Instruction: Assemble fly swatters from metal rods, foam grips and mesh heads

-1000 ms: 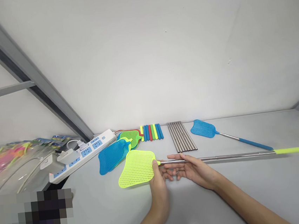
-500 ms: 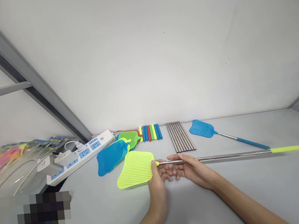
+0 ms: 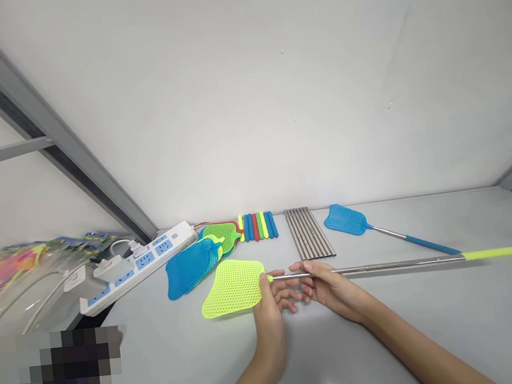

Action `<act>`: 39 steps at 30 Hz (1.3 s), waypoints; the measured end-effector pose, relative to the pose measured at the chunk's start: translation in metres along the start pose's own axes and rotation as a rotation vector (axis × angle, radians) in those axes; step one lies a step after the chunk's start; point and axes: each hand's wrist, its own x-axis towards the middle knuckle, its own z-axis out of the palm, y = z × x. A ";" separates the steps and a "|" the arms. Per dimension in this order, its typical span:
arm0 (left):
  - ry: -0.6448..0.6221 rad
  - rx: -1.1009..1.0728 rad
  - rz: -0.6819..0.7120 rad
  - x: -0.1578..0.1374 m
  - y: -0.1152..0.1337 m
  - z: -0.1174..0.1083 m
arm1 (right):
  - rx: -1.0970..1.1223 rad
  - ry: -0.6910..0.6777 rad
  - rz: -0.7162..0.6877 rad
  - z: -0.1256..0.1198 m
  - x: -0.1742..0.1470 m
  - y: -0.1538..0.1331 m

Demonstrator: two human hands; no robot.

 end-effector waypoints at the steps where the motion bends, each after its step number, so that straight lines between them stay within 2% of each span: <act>1: -0.003 0.000 -0.006 0.000 0.000 0.000 | -0.004 -0.004 0.001 0.000 0.000 0.000; 6: -0.011 0.003 -0.033 -0.001 0.000 0.000 | -0.022 -0.030 0.006 0.000 0.001 -0.001; 23: -0.032 0.081 0.029 -0.003 -0.001 -0.001 | -0.040 -0.025 0.017 0.001 0.000 0.001; 28: -0.053 0.053 0.024 -0.003 -0.001 -0.001 | -0.035 -0.043 0.023 0.002 0.000 0.001; 39: -0.013 -0.028 0.025 -0.002 0.005 0.004 | -0.034 -0.040 0.014 0.002 0.000 -0.002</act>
